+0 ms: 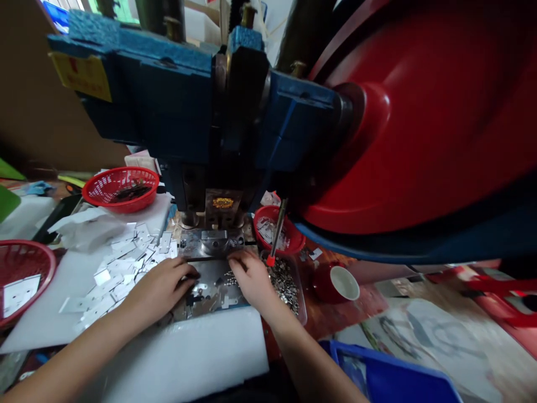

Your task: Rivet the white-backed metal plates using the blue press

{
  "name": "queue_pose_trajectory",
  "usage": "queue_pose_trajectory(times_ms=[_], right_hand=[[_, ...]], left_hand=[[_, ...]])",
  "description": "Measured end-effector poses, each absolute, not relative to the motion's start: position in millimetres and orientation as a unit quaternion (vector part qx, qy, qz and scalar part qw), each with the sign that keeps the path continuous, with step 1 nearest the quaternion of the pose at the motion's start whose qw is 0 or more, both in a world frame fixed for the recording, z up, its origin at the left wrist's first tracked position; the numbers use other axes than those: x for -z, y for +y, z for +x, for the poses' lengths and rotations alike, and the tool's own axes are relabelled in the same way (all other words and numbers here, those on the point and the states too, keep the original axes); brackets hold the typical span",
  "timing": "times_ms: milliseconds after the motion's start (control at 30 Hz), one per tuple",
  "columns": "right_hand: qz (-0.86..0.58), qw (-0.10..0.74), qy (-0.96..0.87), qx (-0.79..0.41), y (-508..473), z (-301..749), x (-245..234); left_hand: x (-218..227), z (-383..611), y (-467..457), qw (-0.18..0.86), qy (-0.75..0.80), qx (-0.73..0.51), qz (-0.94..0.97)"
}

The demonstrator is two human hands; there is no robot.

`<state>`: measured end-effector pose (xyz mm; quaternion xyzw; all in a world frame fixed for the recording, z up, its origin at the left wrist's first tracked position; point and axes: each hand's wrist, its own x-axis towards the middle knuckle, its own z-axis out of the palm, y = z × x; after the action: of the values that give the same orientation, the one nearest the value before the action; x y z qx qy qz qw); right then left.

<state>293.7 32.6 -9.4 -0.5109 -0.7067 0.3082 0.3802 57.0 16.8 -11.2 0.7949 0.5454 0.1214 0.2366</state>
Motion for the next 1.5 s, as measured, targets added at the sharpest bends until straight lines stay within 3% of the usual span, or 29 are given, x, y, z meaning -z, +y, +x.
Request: queue_pose_trajectory(times_ms=[267,533,900,1100,1233,1500], right_hand=[[-0.591,0.268,-0.738,-0.185,12.1,315.9,26.6],[-0.594,0.187,-0.777,-0.092,37.6,305.2,35.0],[-0.571,0.205,-0.793,-0.05,49.4,298.9,36.2],[-0.557,0.262,-0.785,-0.06,67.4,276.8,12.5],[-0.585,0.234,-0.774,-0.062,85.8,251.9,1.5],[-0.544,0.237,-0.804,-0.034,79.7,256.2,1.1]], left_hand=[[23.4,64.4,24.6,0.284,0.511,-0.056,0.81],[23.7,71.2,14.0,0.277,0.541,-0.095,0.788],[31.0,76.4,12.4,0.248,0.573,-0.09,0.776],[30.4,78.3,10.8,0.257,0.589,-0.101,0.76],[25.3,81.8,6.7,0.279,0.598,-0.109,0.744],[6.3,67.8,23.0,0.305,0.598,-0.225,0.706]])
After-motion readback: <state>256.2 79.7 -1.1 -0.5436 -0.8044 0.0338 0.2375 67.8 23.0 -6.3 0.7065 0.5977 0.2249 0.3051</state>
